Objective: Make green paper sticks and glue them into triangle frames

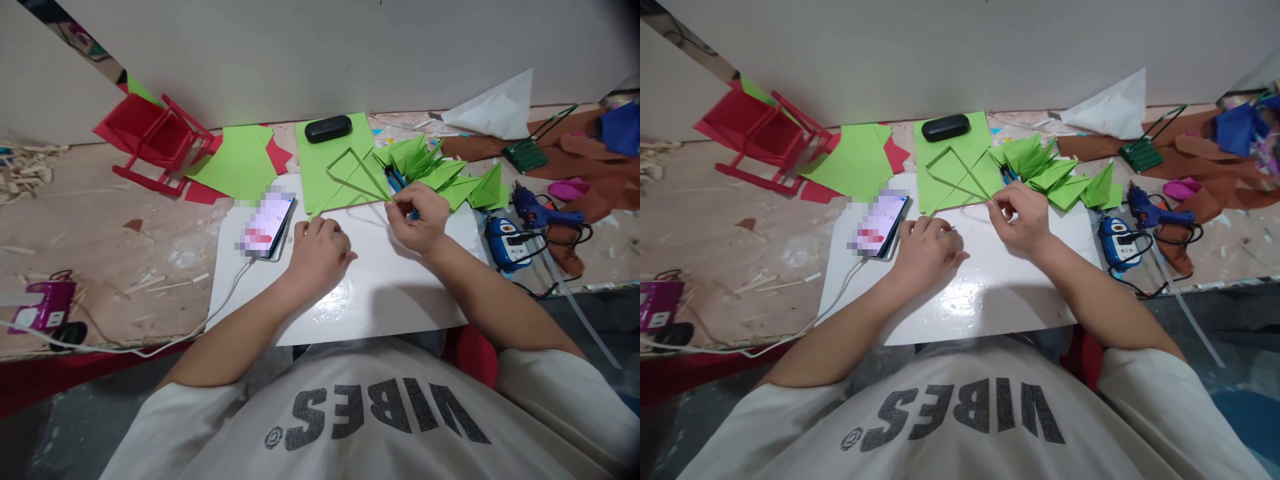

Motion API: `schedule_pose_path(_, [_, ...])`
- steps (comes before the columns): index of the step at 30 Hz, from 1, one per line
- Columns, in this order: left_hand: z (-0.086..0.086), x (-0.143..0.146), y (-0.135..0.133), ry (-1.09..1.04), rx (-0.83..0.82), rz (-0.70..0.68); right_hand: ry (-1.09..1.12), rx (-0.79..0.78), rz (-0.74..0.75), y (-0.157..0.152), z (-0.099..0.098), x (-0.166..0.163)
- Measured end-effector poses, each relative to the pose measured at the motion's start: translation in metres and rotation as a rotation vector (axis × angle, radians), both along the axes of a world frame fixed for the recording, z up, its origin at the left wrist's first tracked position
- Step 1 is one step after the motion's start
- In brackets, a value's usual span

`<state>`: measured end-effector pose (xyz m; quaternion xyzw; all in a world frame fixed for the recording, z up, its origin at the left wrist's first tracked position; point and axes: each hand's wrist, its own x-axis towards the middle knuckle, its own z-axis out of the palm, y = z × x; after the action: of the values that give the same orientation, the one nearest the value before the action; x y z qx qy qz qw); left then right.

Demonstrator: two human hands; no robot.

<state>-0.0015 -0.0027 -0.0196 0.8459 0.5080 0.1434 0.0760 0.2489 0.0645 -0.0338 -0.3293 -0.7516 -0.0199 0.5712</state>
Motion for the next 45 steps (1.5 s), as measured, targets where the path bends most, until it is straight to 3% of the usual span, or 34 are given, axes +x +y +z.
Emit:
schedule_pose_path(9, [-0.004,-0.012,0.018,-0.860,-0.218,0.213,0.002,-0.023,0.060,-0.004,0.003,-0.005])
schedule_pose_path(16, [-0.002,-0.010,0.026,-1.209,-0.427,0.274,0.064,-0.038,0.092,-0.007,0.002,-0.008])
schedule_pose_path(35, [-0.013,-0.010,0.033,-1.338,-0.646,0.308,0.046,-0.092,0.077,-0.010,-0.001,-0.008])
schedule_pose_path(40, [-0.015,-0.009,0.033,-1.321,-0.678,0.342,0.019,-0.104,0.052,-0.009,-0.003,-0.005])
schedule_pose_path(45, [-0.015,-0.005,0.029,-1.217,-0.708,0.275,0.022,-0.060,0.070,-0.007,-0.002,-0.005])
